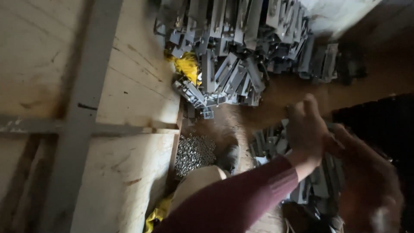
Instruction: Picking up metal brackets from a pile, inspecting them, and packing them into a wooden crate.
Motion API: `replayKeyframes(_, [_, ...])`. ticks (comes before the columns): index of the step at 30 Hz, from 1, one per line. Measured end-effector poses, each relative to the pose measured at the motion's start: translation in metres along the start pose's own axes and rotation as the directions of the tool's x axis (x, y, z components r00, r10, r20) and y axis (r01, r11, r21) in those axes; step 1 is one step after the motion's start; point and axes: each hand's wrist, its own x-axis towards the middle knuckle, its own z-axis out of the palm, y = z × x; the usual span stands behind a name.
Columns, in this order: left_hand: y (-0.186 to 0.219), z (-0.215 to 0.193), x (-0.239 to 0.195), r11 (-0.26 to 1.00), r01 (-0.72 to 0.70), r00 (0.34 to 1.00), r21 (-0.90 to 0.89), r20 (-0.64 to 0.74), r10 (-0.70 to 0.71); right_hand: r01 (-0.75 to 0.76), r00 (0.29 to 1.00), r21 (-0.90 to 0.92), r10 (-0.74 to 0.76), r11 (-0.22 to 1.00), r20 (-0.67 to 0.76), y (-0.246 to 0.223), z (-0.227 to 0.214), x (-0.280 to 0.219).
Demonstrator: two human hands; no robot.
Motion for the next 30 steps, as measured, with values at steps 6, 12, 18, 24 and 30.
replayKeyframes(6, [0.024,-0.002,-0.017,0.991,-0.108,0.978,0.080,0.186,0.091,-0.051,0.968,0.414,0.147,0.909,-0.204,-0.005,0.045,-0.021])
replayKeyframes(12, [0.045,-0.008,-0.014,0.996,-0.074,0.993,0.059,0.097,0.068,-0.306,0.792,0.838,0.609,0.453,-0.039,-0.073,-0.053,0.028])
replayKeyframes(18, [0.043,-0.014,0.021,0.949,-0.292,0.955,-0.122,-0.084,0.283,-0.288,0.730,0.953,0.666,0.093,0.155,-0.077,-0.080,0.040])
replayKeyframes(24, [0.092,-0.082,0.052,0.870,-0.484,0.836,0.093,-0.243,0.491,-0.241,0.790,0.967,0.596,0.083,0.146,-0.037,-0.033,0.023])
replayKeyframes(30, [0.113,-0.182,0.190,0.476,-0.573,0.293,0.667,-0.375,0.879,-0.205,0.839,0.976,0.527,0.071,0.138,-0.025,0.016,0.023])
